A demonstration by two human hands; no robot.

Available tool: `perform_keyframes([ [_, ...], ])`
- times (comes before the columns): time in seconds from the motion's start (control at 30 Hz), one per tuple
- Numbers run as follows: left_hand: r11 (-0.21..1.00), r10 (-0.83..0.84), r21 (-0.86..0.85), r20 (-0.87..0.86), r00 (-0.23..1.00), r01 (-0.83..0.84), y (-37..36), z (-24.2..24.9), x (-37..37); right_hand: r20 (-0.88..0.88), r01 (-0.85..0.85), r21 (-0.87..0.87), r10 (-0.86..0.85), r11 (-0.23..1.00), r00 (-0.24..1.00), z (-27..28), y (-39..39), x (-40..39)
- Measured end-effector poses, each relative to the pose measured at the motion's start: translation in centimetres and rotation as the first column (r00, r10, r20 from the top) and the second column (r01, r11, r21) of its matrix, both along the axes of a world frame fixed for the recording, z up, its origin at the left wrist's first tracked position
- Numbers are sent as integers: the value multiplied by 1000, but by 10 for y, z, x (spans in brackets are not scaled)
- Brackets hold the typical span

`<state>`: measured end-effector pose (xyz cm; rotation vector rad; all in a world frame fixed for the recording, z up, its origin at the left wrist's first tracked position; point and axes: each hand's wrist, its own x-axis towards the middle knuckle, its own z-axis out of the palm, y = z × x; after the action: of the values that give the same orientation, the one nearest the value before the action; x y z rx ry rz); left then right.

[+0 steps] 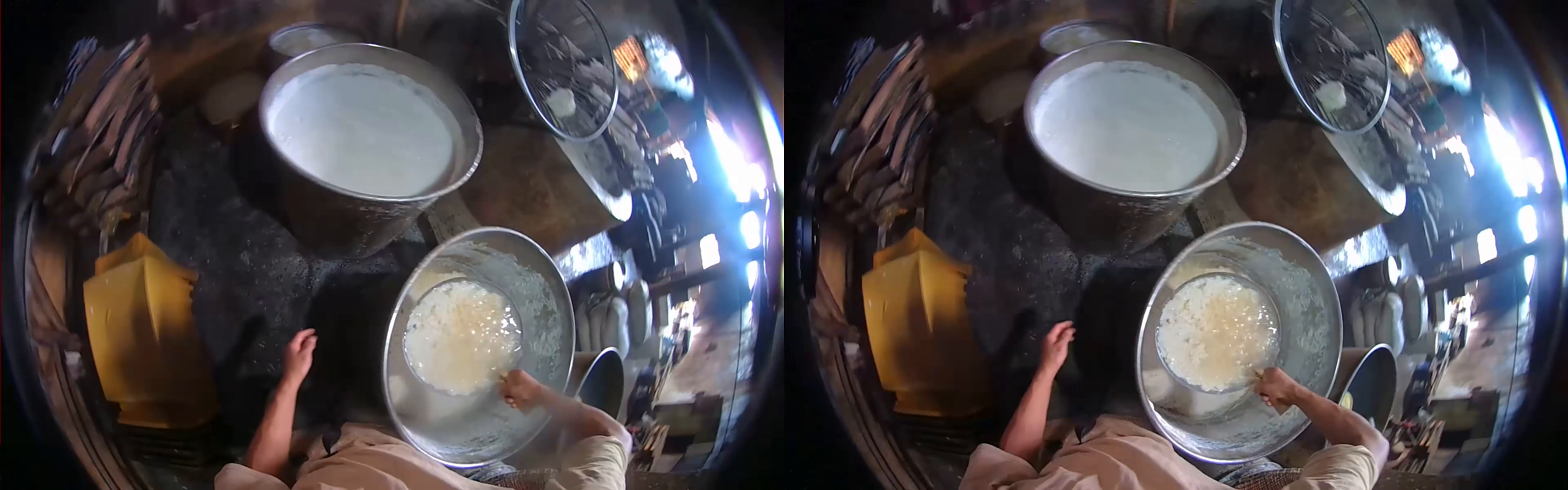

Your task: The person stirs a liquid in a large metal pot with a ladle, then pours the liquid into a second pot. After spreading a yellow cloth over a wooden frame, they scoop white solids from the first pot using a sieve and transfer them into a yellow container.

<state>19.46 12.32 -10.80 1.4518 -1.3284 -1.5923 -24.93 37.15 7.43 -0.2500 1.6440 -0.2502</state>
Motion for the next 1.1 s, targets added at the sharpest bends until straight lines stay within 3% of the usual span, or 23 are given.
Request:
perform_keyframes([
  [0.03, 996, 67, 63, 8, 998, -68, 5, -8, 35, 162, 107, 37, -111, 994, 980, 7, -10, 4],
  [0.07, 988, 154, 44, -95, 983, -151, 15, -32, 75, 155, 74, 40, -79, 996, 985, 28, -31, 28],
  [0.13, 951, 301, 94, -67, 951, -294, 36, -72, 153, -237, -360, 1, 350, 933, 906, 78, -82, 90],
  [0.17, 918, 378, 146, -34, 925, -369, 47, -71, 187, -232, -396, 1, 386, 918, 893, 64, -89, 98],
  [0.2, 902, 415, 146, -25, 910, -407, 58, -66, 217, -281, -596, -161, 542, 787, 792, 41, -90, 100],
  [0.3, 719, 643, 279, 83, 761, -637, 87, -53, 298, -355, -829, -305, 751, 469, 556, 17, -141, 174],
  [0.33, 669, 697, 301, 63, 714, -680, 97, -53, 323, -132, -587, -236, 573, 774, 809, 12, -161, 210],
  [0.37, 615, 749, 322, 47, 661, -720, 109, -57, 348, 55, -281, -62, 285, 958, 957, 9, -184, 253],
  [0.43, 492, 831, 401, 49, 554, -773, 132, -74, 395, 279, -142, 95, 110, 985, 954, -83, -201, 282],
  [0.5, 357, 916, 428, 13, 401, -830, 158, -64, 430, 168, -281, -11, 279, 960, 945, -59, -252, 407],
  [0.57, 280, 945, 348, 65, 321, -895, 174, -45, 452, 140, -457, -72, 462, 887, 876, -84, -281, 505],
  [0.63, 167, 958, 383, 155, 242, -909, 185, -25, 478, -116, -767, -200, 763, 610, 636, -132, -311, 586],
  [0.7, 74, 948, 427, 251, 197, -901, 198, -8, 491, -378, -869, -495, 905, -19, 195, -297, -316, 616],
  [0.77, 53, 952, 432, 250, 176, -900, 229, -19, 500, -53, -600, -749, 877, 281, 477, -327, -327, 701],
  [0.8, 71, 958, 445, 218, 185, -893, 253, -33, 500, 138, -423, -810, 833, 406, 535, -341, -333, 744],
  [0.83, -25, 956, 454, 272, 112, -890, 263, -33, 496, -543, -298, -840, 703, -455, 459, -375, -333, 778],
  [0.87, -117, 945, 460, 324, 43, -880, 272, -29, 490, -535, -285, -845, 713, -453, 452, -383, -330, 809],
  [0.93, -284, 952, 561, 263, -158, -778, 300, -32, 477, 93, -259, -914, 784, 311, 613, -385, -329, 885],
  [0.97, -139, 897, 814, -138, -420, -565, 344, -62, 465, 377, -199, -733, 632, 651, 677, -383, -331, 920],
  [1.0, 158, 597, 910, -397, -697, -383, 372, -77, 458, 498, -167, -597, 525, 785, 690, -392, -334, 941],
  [1.03, 152, 593, 907, -402, -697, -394, 397, -89, 438, 591, -121, -436, 385, 892, 709, -401, -336, 962],
  [1.07, 229, 834, 495, -544, -93, -838, 401, -85, 423, 326, -451, -507, 648, 734, 688, -433, -341, 980],
  [1.1, 282, 949, -37, -140, 284, -959, 404, -80, 409, 210, -460, -729, 805, 507, 555, -448, -347, 988],
])
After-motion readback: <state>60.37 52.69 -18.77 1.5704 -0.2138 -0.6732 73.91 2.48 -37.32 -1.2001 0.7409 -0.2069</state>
